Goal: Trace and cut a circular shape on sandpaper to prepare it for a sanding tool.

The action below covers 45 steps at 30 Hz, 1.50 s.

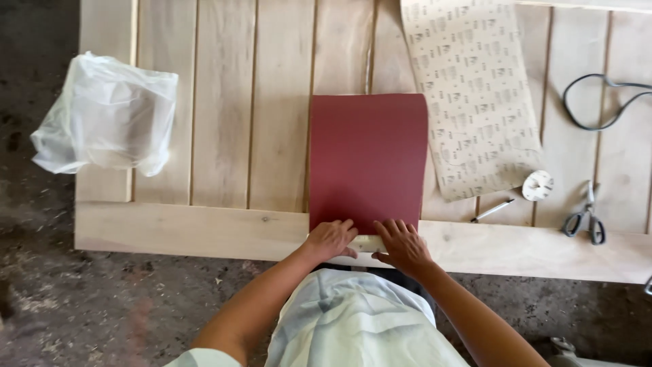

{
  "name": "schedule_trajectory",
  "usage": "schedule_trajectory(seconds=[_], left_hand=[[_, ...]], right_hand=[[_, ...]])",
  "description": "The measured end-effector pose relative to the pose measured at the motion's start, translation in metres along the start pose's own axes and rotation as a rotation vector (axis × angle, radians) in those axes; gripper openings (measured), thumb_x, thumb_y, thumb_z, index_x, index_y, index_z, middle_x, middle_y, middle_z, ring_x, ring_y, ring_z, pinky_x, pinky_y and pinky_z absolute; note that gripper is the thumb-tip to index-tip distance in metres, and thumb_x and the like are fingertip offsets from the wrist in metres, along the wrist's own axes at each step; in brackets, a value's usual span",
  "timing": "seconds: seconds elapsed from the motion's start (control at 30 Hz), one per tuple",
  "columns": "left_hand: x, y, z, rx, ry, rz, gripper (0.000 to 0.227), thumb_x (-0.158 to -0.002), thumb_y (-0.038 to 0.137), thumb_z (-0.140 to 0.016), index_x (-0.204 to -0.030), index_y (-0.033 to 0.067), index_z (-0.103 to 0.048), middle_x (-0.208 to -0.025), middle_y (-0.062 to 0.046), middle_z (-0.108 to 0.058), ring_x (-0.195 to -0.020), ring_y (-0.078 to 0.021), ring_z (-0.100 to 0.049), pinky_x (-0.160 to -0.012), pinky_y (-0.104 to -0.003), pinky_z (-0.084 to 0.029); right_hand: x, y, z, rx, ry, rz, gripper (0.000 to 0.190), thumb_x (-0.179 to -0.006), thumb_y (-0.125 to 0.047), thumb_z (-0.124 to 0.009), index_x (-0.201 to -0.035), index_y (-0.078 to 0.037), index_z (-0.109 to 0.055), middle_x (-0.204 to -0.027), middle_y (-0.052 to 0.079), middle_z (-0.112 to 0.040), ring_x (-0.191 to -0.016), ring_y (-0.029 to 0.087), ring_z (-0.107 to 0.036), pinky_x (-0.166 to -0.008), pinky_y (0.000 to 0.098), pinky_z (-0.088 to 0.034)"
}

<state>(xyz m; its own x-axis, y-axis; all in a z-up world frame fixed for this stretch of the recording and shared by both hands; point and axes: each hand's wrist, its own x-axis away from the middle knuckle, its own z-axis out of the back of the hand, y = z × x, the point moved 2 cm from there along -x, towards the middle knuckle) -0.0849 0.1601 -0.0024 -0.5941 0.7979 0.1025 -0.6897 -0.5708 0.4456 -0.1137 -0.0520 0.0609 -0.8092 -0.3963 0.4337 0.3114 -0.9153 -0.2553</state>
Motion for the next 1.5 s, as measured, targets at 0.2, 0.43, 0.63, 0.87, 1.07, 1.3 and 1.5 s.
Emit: schedule_trajectory(seconds=[0.2,0.43,0.63,0.87,1.07,1.3,1.5], left_hand=[[-0.018,-0.002,0.015,0.001,-0.236,0.096,0.073,-0.079,0.072,-0.066,-0.107,0.0043,-0.064,-0.11,-0.011,-0.062,-0.106,-0.0301,-0.063,-0.082,-0.047,-0.057],[0.004,0.029,0.021,-0.217,0.146,0.148,0.079,-0.079,0.064,-0.065,-0.126,0.0008,-0.059,-0.121,-0.013,-0.064,-0.114,-0.0285,-0.06,-0.102,-0.043,-0.048],[0.011,0.026,0.002,-0.201,0.303,0.192,0.068,-0.1,0.049,-0.047,-0.149,0.0014,-0.05,-0.151,-0.016,-0.053,-0.144,-0.0332,-0.042,-0.119,-0.053,-0.028],[-0.025,-0.01,0.019,-0.155,0.206,0.197,0.078,-0.103,0.068,-0.023,-0.151,0.0096,-0.042,-0.161,-0.011,-0.039,-0.151,-0.0353,-0.032,-0.122,-0.062,-0.019],[-0.067,-0.041,0.033,-0.191,0.198,0.033,0.075,-0.103,0.065,-0.022,-0.157,0.0166,-0.039,-0.166,-0.009,-0.034,-0.153,-0.0318,-0.03,-0.124,-0.058,-0.025],[-0.087,-0.042,0.041,-0.141,0.04,0.081,0.076,-0.102,0.059,-0.034,-0.152,0.0026,-0.041,-0.151,-0.017,-0.045,-0.139,-0.0368,-0.044,-0.111,-0.057,-0.039],[-0.05,-0.038,0.015,-0.12,0.226,-0.127,0.05,-0.115,0.047,-0.055,-0.137,0.0025,-0.058,-0.131,-0.018,-0.06,-0.123,-0.034,-0.056,-0.101,-0.056,-0.047]], right_hand=[[0.005,-0.026,-0.041,0.186,0.236,0.09,0.094,-0.081,-0.054,-0.073,-0.153,-0.008,-0.036,-0.158,0.015,-0.033,-0.146,0.036,-0.029,-0.118,0.0621,-0.022],[-0.027,-0.026,-0.01,0.055,0.181,-0.14,0.102,-0.078,-0.063,-0.073,-0.154,-0.009,-0.032,-0.163,0.021,-0.021,-0.149,0.048,-0.015,-0.117,0.0682,-0.012],[-0.041,-0.024,0.006,-0.043,0.098,-0.213,0.114,-0.069,-0.069,-0.076,-0.157,-0.013,-0.032,-0.165,0.022,-0.017,-0.151,0.052,-0.009,-0.118,0.0689,-0.011],[-0.043,-0.001,-0.006,-0.13,0.288,-0.044,0.095,-0.081,-0.055,-0.067,-0.154,-0.004,-0.035,-0.163,0.024,-0.02,-0.152,0.05,-0.012,-0.122,0.0655,-0.013],[-0.052,-0.008,-0.021,0.003,0.249,-0.037,0.088,-0.085,-0.054,-0.064,-0.148,0.001,-0.039,-0.159,0.025,-0.03,-0.149,0.045,-0.021,-0.12,0.0646,-0.017],[-0.061,0.014,-0.004,-0.036,0.293,-0.092,0.077,-0.073,-0.056,-0.084,-0.125,-0.004,-0.061,-0.119,0.018,-0.057,-0.115,0.036,-0.055,-0.094,0.0509,-0.049],[-0.072,0.025,0.028,-0.112,0.302,-0.035,0.071,-0.07,-0.054,-0.088,-0.117,-0.004,-0.068,-0.092,0.01,-0.063,-0.086,0.026,-0.062,-0.074,0.0456,-0.053]])
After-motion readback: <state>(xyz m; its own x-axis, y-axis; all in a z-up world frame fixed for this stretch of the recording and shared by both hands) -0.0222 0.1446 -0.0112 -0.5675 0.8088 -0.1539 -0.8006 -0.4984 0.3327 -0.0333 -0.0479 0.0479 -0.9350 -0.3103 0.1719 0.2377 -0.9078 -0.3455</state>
